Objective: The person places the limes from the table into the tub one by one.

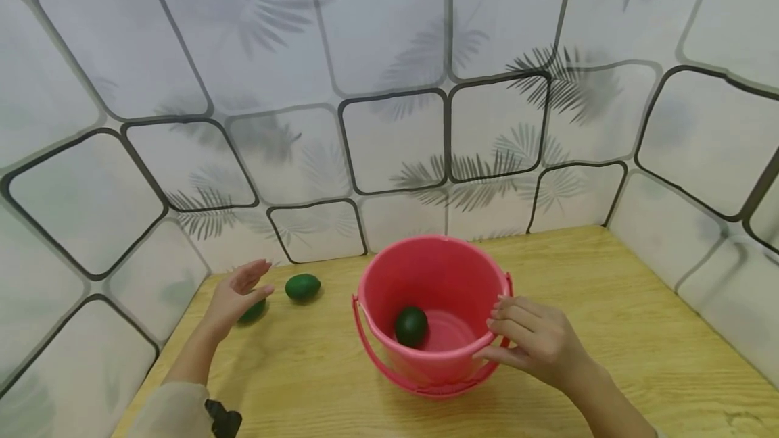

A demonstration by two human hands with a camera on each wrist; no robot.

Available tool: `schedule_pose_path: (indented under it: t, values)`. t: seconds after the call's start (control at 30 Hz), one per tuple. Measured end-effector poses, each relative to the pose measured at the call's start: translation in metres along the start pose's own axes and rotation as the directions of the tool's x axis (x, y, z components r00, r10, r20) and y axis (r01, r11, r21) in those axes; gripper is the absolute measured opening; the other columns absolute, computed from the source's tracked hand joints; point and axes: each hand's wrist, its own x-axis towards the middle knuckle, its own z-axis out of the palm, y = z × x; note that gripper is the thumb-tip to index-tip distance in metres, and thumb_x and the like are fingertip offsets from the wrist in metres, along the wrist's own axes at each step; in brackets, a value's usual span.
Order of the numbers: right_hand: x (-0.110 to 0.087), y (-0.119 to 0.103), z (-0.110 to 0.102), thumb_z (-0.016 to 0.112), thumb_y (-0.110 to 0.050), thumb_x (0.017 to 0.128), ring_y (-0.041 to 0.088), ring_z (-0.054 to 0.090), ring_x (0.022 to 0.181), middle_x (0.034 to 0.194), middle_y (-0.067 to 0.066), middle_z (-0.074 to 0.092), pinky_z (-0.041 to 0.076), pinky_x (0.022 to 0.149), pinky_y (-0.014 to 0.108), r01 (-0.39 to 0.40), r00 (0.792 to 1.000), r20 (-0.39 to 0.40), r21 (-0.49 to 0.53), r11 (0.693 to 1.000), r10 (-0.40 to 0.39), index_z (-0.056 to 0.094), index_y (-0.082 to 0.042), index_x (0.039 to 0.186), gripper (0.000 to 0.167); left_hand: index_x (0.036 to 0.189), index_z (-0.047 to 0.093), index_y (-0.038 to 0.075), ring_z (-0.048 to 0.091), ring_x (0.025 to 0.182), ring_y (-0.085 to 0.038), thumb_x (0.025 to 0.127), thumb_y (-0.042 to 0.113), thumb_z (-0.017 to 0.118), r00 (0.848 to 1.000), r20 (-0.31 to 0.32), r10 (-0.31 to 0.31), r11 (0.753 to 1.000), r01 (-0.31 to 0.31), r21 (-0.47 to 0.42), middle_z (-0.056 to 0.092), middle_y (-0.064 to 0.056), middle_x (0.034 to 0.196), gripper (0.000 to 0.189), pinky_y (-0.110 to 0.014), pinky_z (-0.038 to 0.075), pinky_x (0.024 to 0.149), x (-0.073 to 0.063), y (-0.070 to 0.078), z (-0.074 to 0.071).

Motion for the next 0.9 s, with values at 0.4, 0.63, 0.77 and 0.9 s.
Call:
schedule_pose_path:
  t: [0.4,0.63,0.77,0.9]
  values:
    - [-0.002,-0.001,-0.001,0.064,-0.046,0.086,0.018,0.062,0.061,0.067,0.007,0.066,0.055,0.052,0.031,-0.012,1.000,0.022,-0.005,1.000,0.013,0.069,-0.006,0.066,0.045,0.142,0.037,0.000,0.043,0.111,0.012,0.091,0.019,0.064,0.997,-0.040,-0.063,0.997,0.065,0.052,0.042,-0.024,0.142,0.061,-0.008,0.037,0.095,-0.002,-0.009,-0.006]
    - [-0.002,-0.001,0.000,0.064,-0.046,0.086,0.019,0.062,0.061,0.067,0.007,0.066,0.055,0.052,0.030,-0.011,1.000,0.017,-0.001,1.000,0.011,0.069,-0.006,0.066,0.045,0.145,0.032,0.001,0.038,0.132,-0.029,0.092,0.024,0.063,0.988,-0.054,-0.143,0.985,0.147,0.086,0.039,-0.021,0.145,0.066,-0.014,0.036,0.100,-0.004,-0.016,-0.013]
    - [-0.002,0.000,0.000,0.064,-0.045,0.086,0.019,0.062,0.060,0.066,0.007,0.066,0.054,0.052,0.030,-0.013,1.000,0.016,0.003,1.000,0.013,0.069,-0.005,0.066,0.045,0.146,0.030,0.001,0.033,0.135,-0.035,0.092,0.026,0.063,0.981,-0.066,-0.183,0.977,0.189,0.095,0.037,-0.022,0.147,0.068,-0.017,0.035,0.103,-0.004,-0.025,-0.017]
    - [-0.001,-0.001,0.000,0.064,-0.046,0.086,0.019,0.062,0.060,0.066,0.007,0.065,0.054,0.051,0.030,-0.017,1.000,0.011,0.003,1.000,0.017,0.068,-0.006,0.065,0.045,0.147,0.027,0.001,0.031,0.137,-0.033,0.092,0.027,0.062,0.975,-0.078,-0.208,0.974,0.214,0.073,0.034,-0.021,0.148,0.070,-0.018,0.034,0.105,-0.004,-0.033,-0.020]
